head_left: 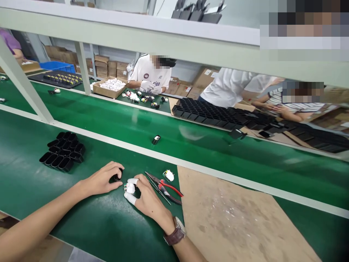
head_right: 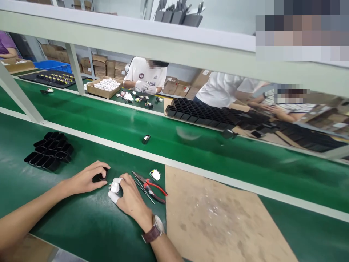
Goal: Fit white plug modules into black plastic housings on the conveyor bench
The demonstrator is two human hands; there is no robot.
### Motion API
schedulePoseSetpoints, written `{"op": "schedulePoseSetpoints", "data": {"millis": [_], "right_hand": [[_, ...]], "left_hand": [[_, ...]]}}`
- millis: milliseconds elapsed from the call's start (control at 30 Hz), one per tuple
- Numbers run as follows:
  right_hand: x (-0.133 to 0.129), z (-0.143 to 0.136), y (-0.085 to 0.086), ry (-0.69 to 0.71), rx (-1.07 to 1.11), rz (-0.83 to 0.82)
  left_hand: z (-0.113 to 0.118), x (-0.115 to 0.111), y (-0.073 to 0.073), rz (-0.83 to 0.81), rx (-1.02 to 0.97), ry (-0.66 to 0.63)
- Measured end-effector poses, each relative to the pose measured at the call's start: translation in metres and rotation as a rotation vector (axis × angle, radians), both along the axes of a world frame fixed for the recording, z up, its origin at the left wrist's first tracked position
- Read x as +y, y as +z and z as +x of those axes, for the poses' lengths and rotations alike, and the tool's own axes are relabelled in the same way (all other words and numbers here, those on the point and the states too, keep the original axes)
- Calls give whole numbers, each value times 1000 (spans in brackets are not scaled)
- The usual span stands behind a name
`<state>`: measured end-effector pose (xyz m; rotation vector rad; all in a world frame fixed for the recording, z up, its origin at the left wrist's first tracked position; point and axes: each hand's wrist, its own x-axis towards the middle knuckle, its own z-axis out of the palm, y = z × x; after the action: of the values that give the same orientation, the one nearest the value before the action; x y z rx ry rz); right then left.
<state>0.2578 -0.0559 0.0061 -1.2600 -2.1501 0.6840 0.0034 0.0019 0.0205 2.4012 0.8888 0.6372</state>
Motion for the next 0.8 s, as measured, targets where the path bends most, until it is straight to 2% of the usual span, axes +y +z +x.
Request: {"op": "schedulePoseSetpoints", "data": {"millis": [133,267,367,600,800], "right_hand": [[-1,1,-7,6,13,28],[-10,12,-7,-11,-15,27],[-14,16,-4,-3,-16,51],[-11,16,7,91,-53,123],[-9,14,5,-30,10,301]], "left_hand": [[1,-3,-13,-45,-73,38],[-3,-6,-20,-105,-46,94],[-5,-6,-20,-133,-40,101],[-9,-8,-9,-145,6,104],[-6,-11,-15,-213,19,100]]}}
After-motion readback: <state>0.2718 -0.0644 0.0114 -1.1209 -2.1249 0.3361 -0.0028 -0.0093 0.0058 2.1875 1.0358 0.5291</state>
